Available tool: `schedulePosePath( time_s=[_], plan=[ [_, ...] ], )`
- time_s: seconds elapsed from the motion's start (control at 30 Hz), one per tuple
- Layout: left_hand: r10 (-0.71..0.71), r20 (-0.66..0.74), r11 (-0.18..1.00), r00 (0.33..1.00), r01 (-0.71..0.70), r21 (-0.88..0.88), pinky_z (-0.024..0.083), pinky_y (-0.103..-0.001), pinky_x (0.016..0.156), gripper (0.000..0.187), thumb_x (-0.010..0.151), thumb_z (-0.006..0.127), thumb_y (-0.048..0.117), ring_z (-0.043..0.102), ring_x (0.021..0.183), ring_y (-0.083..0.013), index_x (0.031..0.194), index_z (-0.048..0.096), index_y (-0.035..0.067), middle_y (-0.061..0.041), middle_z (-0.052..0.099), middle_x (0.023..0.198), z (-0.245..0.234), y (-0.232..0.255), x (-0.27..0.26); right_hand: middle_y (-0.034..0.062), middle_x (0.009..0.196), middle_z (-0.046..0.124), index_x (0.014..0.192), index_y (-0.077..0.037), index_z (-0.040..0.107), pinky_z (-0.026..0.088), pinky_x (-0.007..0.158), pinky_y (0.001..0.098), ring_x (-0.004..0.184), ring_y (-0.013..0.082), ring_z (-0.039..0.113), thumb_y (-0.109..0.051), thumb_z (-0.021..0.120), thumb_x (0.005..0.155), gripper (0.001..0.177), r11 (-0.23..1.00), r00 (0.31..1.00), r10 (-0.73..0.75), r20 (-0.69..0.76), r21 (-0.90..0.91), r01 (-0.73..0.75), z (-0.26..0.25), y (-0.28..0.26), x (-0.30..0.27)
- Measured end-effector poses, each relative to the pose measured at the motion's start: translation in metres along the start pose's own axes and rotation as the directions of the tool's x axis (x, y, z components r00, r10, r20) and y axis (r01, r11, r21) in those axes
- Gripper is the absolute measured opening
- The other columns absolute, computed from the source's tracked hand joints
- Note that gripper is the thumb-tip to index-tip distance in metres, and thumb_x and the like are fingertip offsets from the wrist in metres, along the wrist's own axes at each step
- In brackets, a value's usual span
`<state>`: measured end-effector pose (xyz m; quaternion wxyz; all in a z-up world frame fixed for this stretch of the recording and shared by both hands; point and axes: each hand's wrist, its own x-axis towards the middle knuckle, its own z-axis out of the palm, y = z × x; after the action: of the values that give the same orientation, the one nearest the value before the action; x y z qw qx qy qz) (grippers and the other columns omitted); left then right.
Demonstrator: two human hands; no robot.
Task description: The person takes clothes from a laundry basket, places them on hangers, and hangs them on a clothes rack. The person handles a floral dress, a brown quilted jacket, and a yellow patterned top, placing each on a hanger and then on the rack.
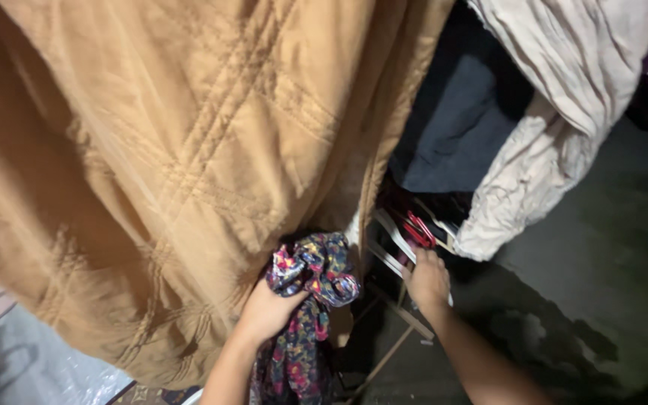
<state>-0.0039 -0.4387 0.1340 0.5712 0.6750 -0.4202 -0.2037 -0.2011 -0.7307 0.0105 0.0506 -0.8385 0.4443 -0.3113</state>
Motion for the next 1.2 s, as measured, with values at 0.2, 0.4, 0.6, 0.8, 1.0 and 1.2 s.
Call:
schedulePosePath(
  time_s=[0.2, 0.4, 0.6, 0.8, 1.0, 1.2],
  plan=[
    [-0.092, 0.016, 0.991, 0.996, 0.09, 0.097, 0.052, -0.032, 0.098, 0.048, 0.079, 0.081, 0.017, 0.07, 0.107, -0.0167, 0.124, 0.069, 0.005, -0.006, 0.077, 0.117, -0.005, 0.003, -0.002, 0.0119, 0.118, 0.063, 0.114, -0.012, 0.065, 0.052, 0.098, 0.0442, 0.113, 0.0317, 0.063, -0.024, 0.07, 0.088, 0.029, 0.99, 0.969, 0.074, 0.234, -0.132, -0.044, 0.015, 0.004, 0.002],
    [-0.043, 0.027, 0.999, 0.999, 0.044, -0.013, 0.051, -0.032, 0.099, 0.051, 0.078, 0.081, 0.015, 0.067, 0.109, -0.0165, 0.126, 0.065, 0.004, -0.006, 0.076, 0.119, -0.005, -0.004, -0.002, 0.0136, 0.114, 0.06, 0.119, -0.01, 0.071, 0.049, 0.089, 0.0464, 0.107, 0.0361, 0.055, -0.013, 0.071, 0.077, 0.042, 0.998, 0.997, -0.063, -0.055, -0.007, 0.063, 0.021, 0.0, -0.01],
    [-0.043, 0.053, 0.999, 0.998, 0.043, 0.01, 0.052, -0.032, 0.099, 0.049, 0.08, 0.081, 0.017, 0.068, 0.108, -0.0155, 0.126, 0.067, 0.004, -0.005, 0.076, 0.119, -0.003, 0.0, -0.002, 0.0157, 0.108, 0.059, 0.127, -0.011, 0.071, 0.048, 0.09, 0.0472, 0.102, 0.0379, 0.054, -0.005, 0.066, 0.083, 0.045, 0.985, 0.981, -0.135, -0.141, 0.091, 0.149, -0.014, -0.012, -0.019],
    [-0.035, 0.095, 0.988, 0.995, 0.049, -0.145, 0.052, -0.032, 0.098, 0.051, 0.081, 0.081, 0.015, 0.068, 0.107, -0.015, 0.128, 0.065, 0.003, -0.005, 0.075, 0.12, -0.003, 0.005, -0.011, 0.0199, 0.105, 0.06, 0.11, -0.007, 0.067, 0.048, 0.086, 0.052, 0.099, 0.0438, 0.058, -0.002, 0.061, 0.084, 0.027, 0.96, 0.976, -0.053, -0.211, 0.257, 0.108, -0.023, -0.01, -0.049],
    [-0.093, 0.237, 0.949, 0.967, 0.158, -0.271, 0.054, -0.033, 0.095, 0.048, 0.081, 0.08, 0.008, 0.068, 0.105, -0.0147, 0.127, 0.066, 0.003, -0.005, 0.074, 0.118, -0.004, 0.01, -0.044, 0.0223, 0.091, 0.061, 0.105, -0.006, 0.06, 0.051, 0.072, 0.0468, 0.084, 0.0424, 0.063, -0.009, 0.057, 0.1, 0.007, 0.936, 0.951, 0.124, -0.284, 0.352, -0.017, -0.006, 0.045, -0.171],
    [-0.216, 0.397, 0.739, 0.892, 0.415, -0.531, 0.059, -0.04, 0.083, 0.042, 0.082, 0.074, 0.005, 0.071, 0.095, -0.0223, 0.123, 0.066, 0.001, -0.009, 0.075, 0.111, -0.015, -0.022, -0.08, 0.0097, 0.074, 0.057, 0.098, -0.004, 0.068, 0.043, 0.061, 0.035, 0.067, 0.0191, 0.052, -0.026, 0.067, 0.093, 0.023, 0.609, 0.853, 0.49, 0.181, 0.629, -0.484, -0.029, 0.093, -0.32]
  ],
)
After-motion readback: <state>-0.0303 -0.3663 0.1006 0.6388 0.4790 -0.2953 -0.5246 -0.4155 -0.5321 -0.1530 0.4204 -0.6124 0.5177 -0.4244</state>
